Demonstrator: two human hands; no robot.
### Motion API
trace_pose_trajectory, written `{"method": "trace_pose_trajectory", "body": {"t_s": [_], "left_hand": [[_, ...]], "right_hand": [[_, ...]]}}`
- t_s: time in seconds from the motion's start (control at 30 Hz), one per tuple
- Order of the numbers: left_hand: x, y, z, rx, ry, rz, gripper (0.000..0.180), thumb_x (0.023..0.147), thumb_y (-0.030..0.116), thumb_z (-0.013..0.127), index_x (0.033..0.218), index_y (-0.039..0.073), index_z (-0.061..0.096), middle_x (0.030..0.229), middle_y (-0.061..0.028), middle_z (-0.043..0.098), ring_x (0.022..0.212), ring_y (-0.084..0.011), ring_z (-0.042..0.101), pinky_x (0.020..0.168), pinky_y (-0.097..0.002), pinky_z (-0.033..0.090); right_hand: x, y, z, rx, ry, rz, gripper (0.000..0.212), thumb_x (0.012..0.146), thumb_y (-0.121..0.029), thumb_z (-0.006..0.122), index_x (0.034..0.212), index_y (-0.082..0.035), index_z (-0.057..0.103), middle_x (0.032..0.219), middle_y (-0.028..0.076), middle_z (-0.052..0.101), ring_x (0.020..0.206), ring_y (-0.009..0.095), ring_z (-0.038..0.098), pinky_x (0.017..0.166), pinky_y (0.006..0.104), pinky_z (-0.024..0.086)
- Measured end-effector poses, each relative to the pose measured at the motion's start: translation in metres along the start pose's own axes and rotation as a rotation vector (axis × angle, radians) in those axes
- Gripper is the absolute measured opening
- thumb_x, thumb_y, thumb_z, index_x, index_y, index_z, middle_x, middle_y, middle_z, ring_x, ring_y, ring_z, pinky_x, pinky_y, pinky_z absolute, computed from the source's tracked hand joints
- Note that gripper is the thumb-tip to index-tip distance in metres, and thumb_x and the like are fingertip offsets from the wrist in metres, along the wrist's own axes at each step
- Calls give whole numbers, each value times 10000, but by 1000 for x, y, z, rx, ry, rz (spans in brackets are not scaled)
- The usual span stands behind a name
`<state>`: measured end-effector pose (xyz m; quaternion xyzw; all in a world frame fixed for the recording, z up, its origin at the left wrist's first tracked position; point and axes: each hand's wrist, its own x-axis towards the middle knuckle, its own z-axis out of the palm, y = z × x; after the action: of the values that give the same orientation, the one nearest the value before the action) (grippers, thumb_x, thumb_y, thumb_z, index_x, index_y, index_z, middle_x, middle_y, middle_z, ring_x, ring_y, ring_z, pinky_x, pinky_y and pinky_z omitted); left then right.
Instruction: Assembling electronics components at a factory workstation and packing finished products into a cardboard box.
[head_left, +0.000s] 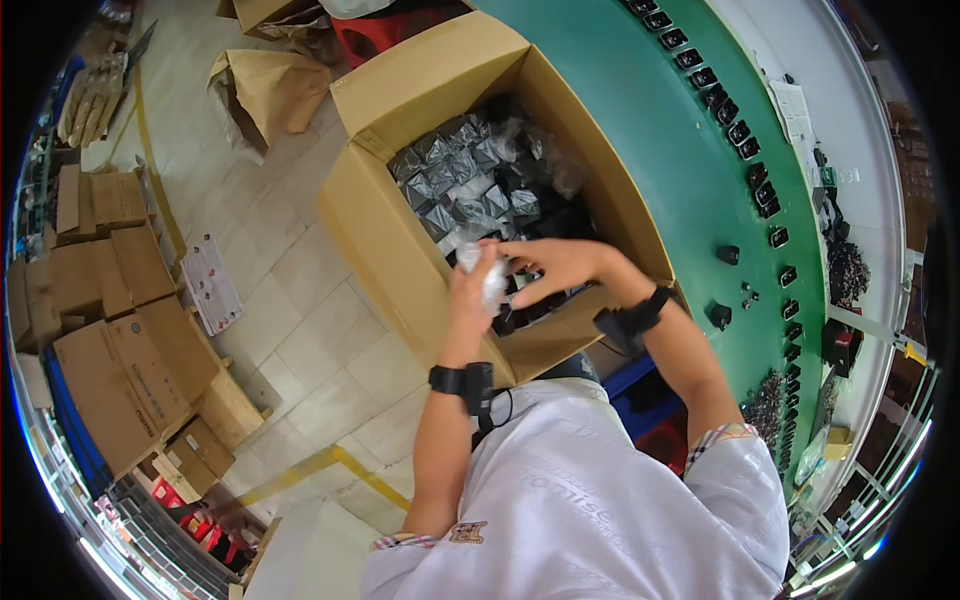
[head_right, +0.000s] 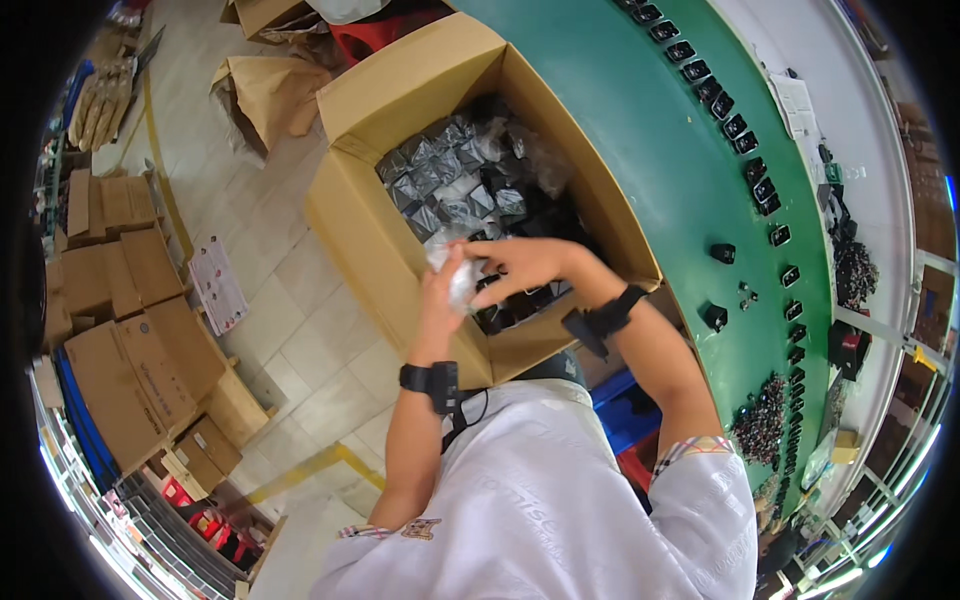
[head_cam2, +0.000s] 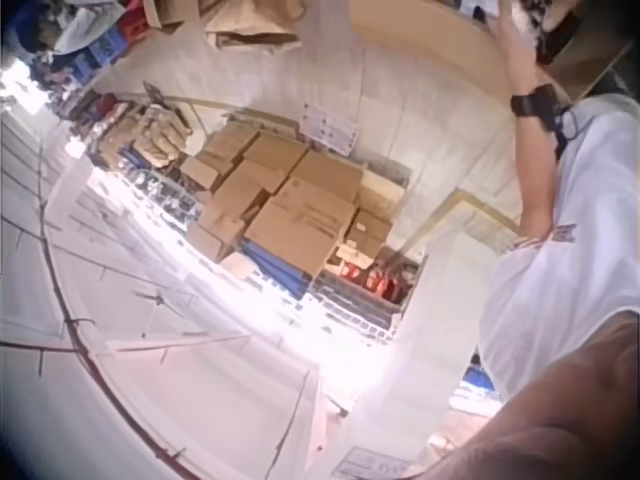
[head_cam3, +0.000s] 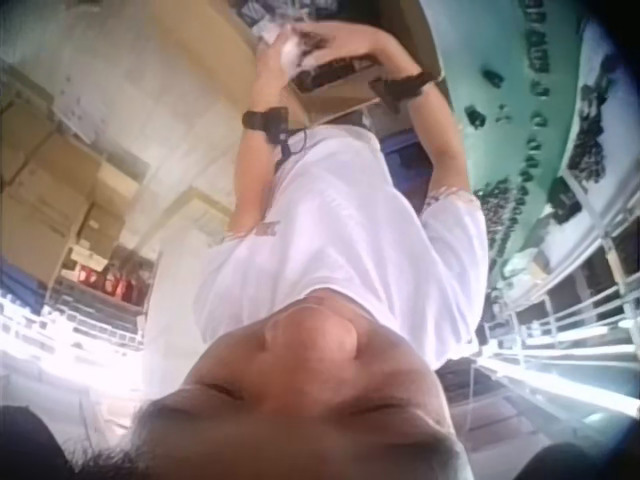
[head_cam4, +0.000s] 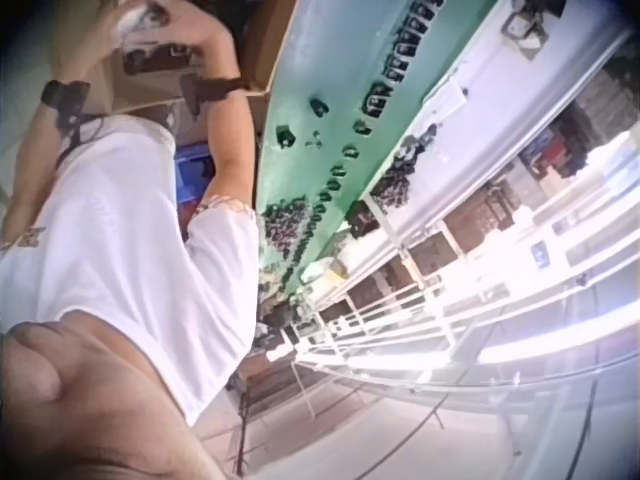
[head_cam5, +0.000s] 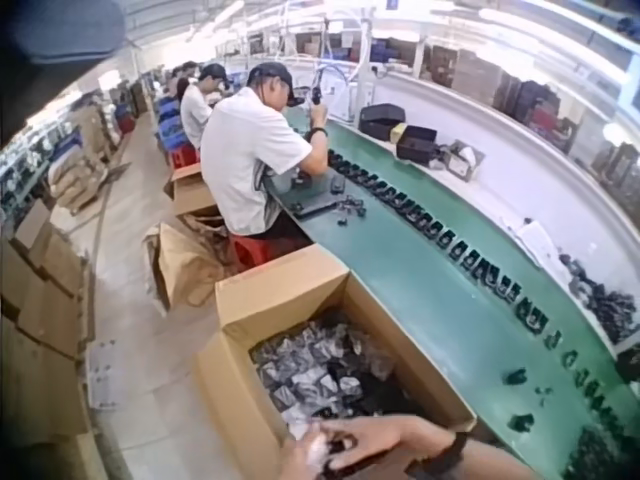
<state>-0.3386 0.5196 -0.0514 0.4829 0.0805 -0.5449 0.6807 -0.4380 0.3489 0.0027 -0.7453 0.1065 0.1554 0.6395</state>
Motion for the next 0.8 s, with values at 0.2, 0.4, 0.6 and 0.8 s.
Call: {"method": "trace_pose_trajectory", "body": {"t_s": [0.2,0.4,0.6,0.8], "left_hand": [[-7,4,-1,876,58,534,184,819,138,703,990,106,645,846,-73,658,731,-244,636,650,-349,507],[19,9,-7,1432,228,1147,268,738,125,724,994,146,646,816,-97,546,733,-304,592,604,-387,479],[27,11,-13,1482,208,1145,286,728,168,734,999,146,646,809,-92,528,724,-287,582,593,-384,477],[28,17,-13,1557,179,1074,308,703,167,731,997,149,640,810,-75,526,737,-283,588,593,-379,480]], "right_hand": [[57,94,-80,-835,663,398,716,759,-86,661,1400,-257,393,1487,219,268,991,452,609,844,484,527],[59,239,-79,-861,689,586,345,768,-38,607,1094,-133,664,1120,203,635,897,404,647,787,489,522],[24,209,-71,113,881,291,164,760,-126,652,905,-58,687,836,154,675,809,289,651,746,390,509],[-35,178,-58,-19,607,341,125,765,-200,679,813,-92,720,934,144,686,967,326,628,861,372,489]]}}
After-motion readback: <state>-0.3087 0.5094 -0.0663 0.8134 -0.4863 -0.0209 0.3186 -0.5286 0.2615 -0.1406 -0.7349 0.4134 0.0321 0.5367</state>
